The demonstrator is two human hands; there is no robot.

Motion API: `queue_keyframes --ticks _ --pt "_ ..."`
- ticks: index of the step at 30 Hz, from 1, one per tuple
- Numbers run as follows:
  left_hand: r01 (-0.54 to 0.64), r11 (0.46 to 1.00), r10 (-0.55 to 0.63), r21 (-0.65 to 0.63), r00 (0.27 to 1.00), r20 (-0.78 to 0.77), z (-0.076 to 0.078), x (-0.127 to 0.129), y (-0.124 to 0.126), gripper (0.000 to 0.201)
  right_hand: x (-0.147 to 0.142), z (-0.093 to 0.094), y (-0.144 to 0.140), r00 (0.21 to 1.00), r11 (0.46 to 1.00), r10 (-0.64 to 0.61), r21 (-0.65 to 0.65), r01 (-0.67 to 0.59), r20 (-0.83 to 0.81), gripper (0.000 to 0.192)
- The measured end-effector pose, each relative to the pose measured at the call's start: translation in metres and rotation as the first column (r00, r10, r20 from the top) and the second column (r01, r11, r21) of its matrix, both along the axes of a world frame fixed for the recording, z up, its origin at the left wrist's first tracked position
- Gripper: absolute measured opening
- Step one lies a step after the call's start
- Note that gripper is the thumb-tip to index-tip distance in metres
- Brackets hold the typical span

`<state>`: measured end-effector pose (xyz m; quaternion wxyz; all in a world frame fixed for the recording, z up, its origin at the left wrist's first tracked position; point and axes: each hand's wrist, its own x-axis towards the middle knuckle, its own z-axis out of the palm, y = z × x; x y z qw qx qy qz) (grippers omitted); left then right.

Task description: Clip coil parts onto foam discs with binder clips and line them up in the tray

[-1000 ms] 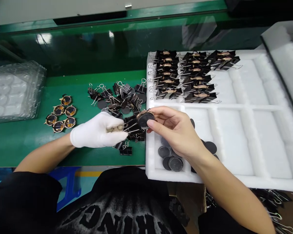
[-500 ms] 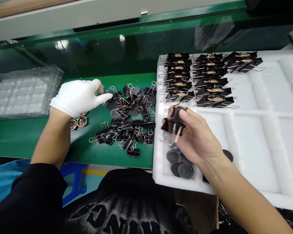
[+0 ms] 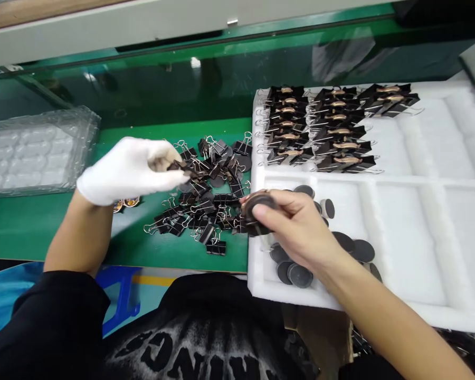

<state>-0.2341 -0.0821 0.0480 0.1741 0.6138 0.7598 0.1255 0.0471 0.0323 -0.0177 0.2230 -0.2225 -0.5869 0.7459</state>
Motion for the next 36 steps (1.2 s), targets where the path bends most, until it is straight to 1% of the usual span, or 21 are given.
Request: queue_keyframes --ticks 1,2,4,6,8,9,10,12,14,16,17,21,24,26,28,29,31,33,34,36 --pt "0.04 0.998 -0.045 0.041 0.991 0.128 0.001 0.014 -0.002 0.035 -0.001 0.001 -0.003 0.998 0.994 0.063 0.088 -0.062 -0.012 0.01" --pt "0.082 0.994 -0.097 0.071 0.966 0.238 0.0 0.027 -0.004 0.032 -0.001 0.003 -0.007 0.992 0.979 0.124 0.164 -0.12 -0.016 0.011" --pt "0.136 0.986 -0.163 0.096 0.906 0.392 -0.005 0.049 -0.005 0.028 -0.002 0.007 -0.013 0.98 0.948 0.197 0.254 -0.191 0.004 0.014" --pt "0.119 0.99 -0.144 0.081 0.861 0.489 -0.011 0.061 -0.005 0.026 -0.002 0.008 -0.016 0.985 0.944 0.165 0.284 -0.171 0.045 0.014" --pt "0.06 0.995 -0.093 0.078 0.826 0.556 -0.016 0.064 -0.004 0.029 0.0 0.006 -0.017 0.995 0.951 0.077 0.296 -0.092 0.063 0.013" --pt "0.033 0.996 -0.076 0.086 0.821 0.566 -0.017 0.064 -0.004 0.03 0.001 0.004 -0.016 0.998 0.954 0.03 0.296 -0.045 0.055 0.013" --pt "0.008 0.995 -0.062 0.099 0.831 0.553 -0.018 0.063 -0.004 0.032 0.002 0.001 -0.014 0.999 0.956 -0.01 0.293 -0.002 0.041 0.013" --pt "-0.015 0.995 -0.035 0.102 0.881 0.473 -0.018 0.062 -0.004 0.033 0.004 -0.004 -0.012 0.997 0.957 -0.073 0.282 0.065 0.017 0.013" --pt "0.006 0.999 -0.026 0.054 0.921 0.389 -0.018 0.065 -0.005 0.036 0.006 -0.008 -0.011 0.994 0.955 -0.109 0.277 0.106 -0.002 0.015" --pt "0.032 0.999 -0.039 0.025 0.927 0.373 -0.02 0.07 -0.006 0.046 0.006 -0.01 -0.012 0.994 0.955 -0.109 0.277 0.109 -0.016 0.016" --pt "0.029 0.999 -0.041 0.038 0.924 0.38 -0.022 0.074 -0.006 0.05 0.006 -0.011 -0.013 0.994 0.955 -0.104 0.277 0.106 -0.022 0.016" --pt "-0.026 0.98 -0.051 0.195 0.924 0.38 -0.033 0.082 -0.006 0.056 0.006 -0.013 -0.015 0.996 0.964 -0.093 0.249 0.091 -0.001 0.015" --pt "-0.005 0.956 -0.077 0.292 0.96 0.269 -0.038 0.081 -0.005 0.056 0.006 -0.01 -0.015 0.997 0.971 -0.071 0.229 0.066 0.017 0.014" --pt "0.041 0.95 -0.1 0.309 0.979 0.176 -0.039 0.076 -0.004 0.056 0.006 -0.004 -0.011 0.998 0.966 -0.055 0.253 0.048 0.024 0.014" --pt "0.082 0.952 -0.126 0.294 0.983 0.134 -0.038 0.07 -0.004 0.055 0.007 0.005 -0.005 0.995 0.953 -0.053 0.303 0.025 0.085 0.017" --pt "0.1 0.957 -0.142 0.272 0.98 0.141 -0.038 0.068 -0.004 0.054 0.008 0.01 0.0 0.99 0.942 -0.056 0.335 0.009 0.132 0.018" --pt "0.149 0.97 -0.185 0.192 0.965 0.188 -0.037 0.065 -0.006 0.052 0.01 0.018 0.01 0.974 0.914 -0.07 0.406 -0.023 0.213 0.016" --pt "0.223 0.972 -0.236 0.08 0.942 0.24 -0.038 0.065 -0.008 0.05 0.012 0.021 0.02 0.968 0.881 -0.074 0.472 -0.049 0.238 0.014" --pt "0.264 0.964 -0.263 0.031 0.93 0.256 -0.038 0.066 -0.009 0.05 0.013 0.022 0.024 0.969 0.867 -0.057 0.493 -0.072 0.242 0.015" --pt "0.334 0.942 -0.317 -0.027 0.914 0.253 -0.037 0.067 -0.011 0.051 0.016 0.02 0.03 0.965 0.84 0.031 0.516 -0.167 0.262 0.017"
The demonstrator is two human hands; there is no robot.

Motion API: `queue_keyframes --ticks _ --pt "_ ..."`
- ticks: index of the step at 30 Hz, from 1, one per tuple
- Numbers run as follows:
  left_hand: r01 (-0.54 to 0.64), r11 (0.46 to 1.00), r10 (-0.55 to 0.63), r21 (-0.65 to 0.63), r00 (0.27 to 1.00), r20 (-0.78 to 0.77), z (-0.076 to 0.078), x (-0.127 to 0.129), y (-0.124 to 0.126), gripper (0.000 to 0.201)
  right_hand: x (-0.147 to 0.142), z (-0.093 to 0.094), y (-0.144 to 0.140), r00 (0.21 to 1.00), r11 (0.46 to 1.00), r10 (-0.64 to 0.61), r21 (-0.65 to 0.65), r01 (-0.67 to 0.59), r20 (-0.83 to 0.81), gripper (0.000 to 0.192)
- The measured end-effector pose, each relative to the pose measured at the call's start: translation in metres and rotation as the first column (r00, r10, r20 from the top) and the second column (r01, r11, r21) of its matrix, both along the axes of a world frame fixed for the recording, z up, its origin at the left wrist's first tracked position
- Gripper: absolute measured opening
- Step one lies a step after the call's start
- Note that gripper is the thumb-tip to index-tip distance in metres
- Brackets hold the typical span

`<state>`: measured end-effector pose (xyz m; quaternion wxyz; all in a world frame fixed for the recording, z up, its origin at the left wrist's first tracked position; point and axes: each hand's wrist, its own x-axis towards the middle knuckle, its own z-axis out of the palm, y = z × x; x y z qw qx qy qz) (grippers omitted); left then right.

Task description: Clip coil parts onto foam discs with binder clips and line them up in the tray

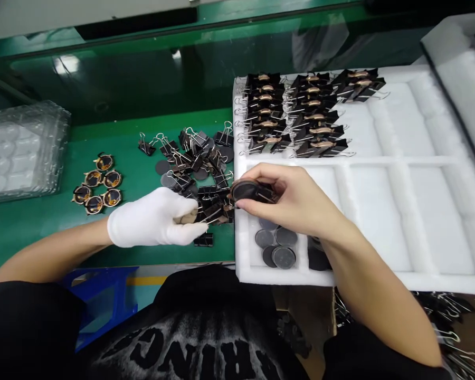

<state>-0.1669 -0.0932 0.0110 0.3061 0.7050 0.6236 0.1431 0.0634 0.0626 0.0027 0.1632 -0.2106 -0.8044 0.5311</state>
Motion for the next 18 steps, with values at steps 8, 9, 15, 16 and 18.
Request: queue_keyframes --ticks 8,9,15,16,18 --pt "0.149 0.989 -0.143 0.012 0.967 -0.211 0.012 0.006 0.001 0.055 0.007 0.001 0.0 0.974 0.966 0.214 0.164 -0.2 -0.073 0.013" --pt "0.152 0.988 -0.144 0.016 0.96 -0.241 0.012 0.008 0.002 0.056 0.007 0.002 0.0 0.974 0.963 0.216 0.179 -0.2 -0.074 0.014" --pt "0.186 0.983 -0.176 -0.01 0.911 -0.372 0.013 0.018 0.002 0.059 0.009 -0.001 0.003 0.945 0.92 0.321 0.258 -0.294 -0.067 0.017" --pt "0.186 0.982 -0.177 -0.015 0.903 -0.391 0.014 0.019 0.002 0.059 0.009 -0.002 0.003 0.939 0.913 0.335 0.273 -0.304 -0.075 0.017" --pt "0.191 0.981 -0.185 -0.028 0.89 -0.416 0.017 0.019 0.004 0.06 0.009 -0.004 0.003 0.936 0.903 0.344 0.298 -0.308 -0.075 0.017"
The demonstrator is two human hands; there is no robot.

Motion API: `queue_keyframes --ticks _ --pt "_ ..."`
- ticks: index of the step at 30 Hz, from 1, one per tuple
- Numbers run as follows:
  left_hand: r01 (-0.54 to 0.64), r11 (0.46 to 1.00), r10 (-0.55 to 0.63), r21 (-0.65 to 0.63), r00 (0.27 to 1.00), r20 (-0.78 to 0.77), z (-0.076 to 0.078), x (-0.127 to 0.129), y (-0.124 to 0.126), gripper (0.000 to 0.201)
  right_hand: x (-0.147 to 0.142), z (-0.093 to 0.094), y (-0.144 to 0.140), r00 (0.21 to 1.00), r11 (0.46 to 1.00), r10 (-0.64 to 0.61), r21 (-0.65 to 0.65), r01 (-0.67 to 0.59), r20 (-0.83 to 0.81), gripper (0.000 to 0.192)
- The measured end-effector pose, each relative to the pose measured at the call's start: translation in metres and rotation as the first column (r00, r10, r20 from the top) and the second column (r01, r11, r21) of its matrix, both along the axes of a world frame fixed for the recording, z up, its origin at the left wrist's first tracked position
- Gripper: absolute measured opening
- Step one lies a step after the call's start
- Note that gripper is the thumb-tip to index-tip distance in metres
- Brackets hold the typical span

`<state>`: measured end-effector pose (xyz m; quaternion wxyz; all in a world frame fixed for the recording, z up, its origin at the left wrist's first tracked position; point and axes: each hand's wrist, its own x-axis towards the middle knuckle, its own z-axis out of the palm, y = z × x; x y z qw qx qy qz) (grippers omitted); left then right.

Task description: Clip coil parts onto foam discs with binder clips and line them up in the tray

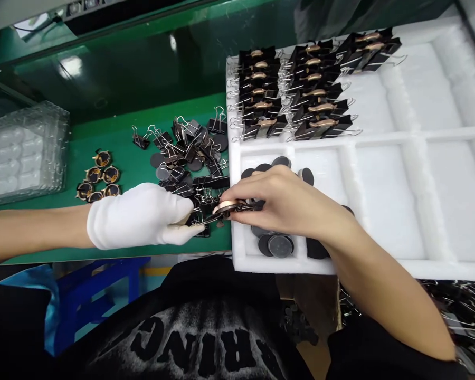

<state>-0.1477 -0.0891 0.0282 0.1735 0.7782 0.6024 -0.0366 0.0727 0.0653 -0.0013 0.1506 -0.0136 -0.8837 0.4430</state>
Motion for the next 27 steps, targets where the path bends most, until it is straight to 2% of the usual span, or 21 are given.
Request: queue_keyframes --ticks 5,7,8,9,11,13,14,17,20,22,25,27 --pt "0.043 0.999 -0.043 -0.026 0.999 0.026 0.015 -0.009 0.009 0.065 0.001 -0.004 -0.001 0.999 0.999 -0.034 0.042 0.035 -0.022 0.015" --pt "-0.036 0.999 0.04 -0.038 0.993 0.108 0.022 -0.012 0.011 0.059 0.001 -0.005 0.0 0.99 0.985 -0.095 0.135 0.11 -0.108 0.015" --pt "-0.101 0.993 0.112 -0.066 0.973 0.202 0.025 -0.012 0.012 0.056 0.001 -0.005 -0.001 0.979 0.967 -0.131 0.198 0.161 -0.157 0.015" --pt "-0.167 0.978 0.2 -0.127 0.926 0.321 0.027 -0.011 0.012 0.056 0.0 -0.005 -0.001 0.966 0.942 -0.165 0.258 0.214 -0.199 0.017" --pt "-0.233 0.915 0.383 -0.329 0.755 0.532 0.027 -0.005 0.011 0.061 -0.001 -0.003 -0.003 0.947 0.896 -0.228 0.333 0.294 -0.225 0.021" --pt "-0.207 0.836 0.523 -0.508 0.582 0.623 0.024 0.002 0.01 0.063 0.0 0.001 -0.007 0.944 0.885 -0.276 0.335 0.324 -0.183 0.02" --pt "-0.185 0.806 0.565 -0.563 0.527 0.635 0.022 0.006 0.01 0.062 0.002 0.002 -0.009 0.943 0.892 -0.293 0.312 0.328 -0.157 0.019" --pt "-0.136 0.779 0.608 -0.612 0.406 0.683 0.017 0.013 0.007 0.06 0.007 0.007 -0.016 0.938 0.913 -0.327 0.217 0.344 -0.112 0.012" --pt "-0.151 0.783 0.618 -0.603 0.288 0.731 0.017 0.015 0.004 0.057 0.011 0.012 -0.023 0.939 0.915 -0.324 0.215 0.343 -0.12 0.007" --pt "-0.186 0.784 0.62 -0.592 0.275 0.735 0.018 0.015 0.002 0.054 0.012 0.015 -0.027 0.952 0.913 -0.27 0.274 0.301 -0.144 0.013" --pt "-0.247 0.791 0.611 -0.559 0.337 0.716 0.022 0.015 0.0 0.053 0.011 0.019 -0.031 0.972 0.909 -0.187 0.351 0.225 -0.14 0.023" --pt "-0.27 0.796 0.606 -0.542 0.359 0.71 0.023 0.015 -0.001 0.053 0.011 0.02 -0.031 0.981 0.914 -0.165 0.358 0.191 -0.103 0.025"
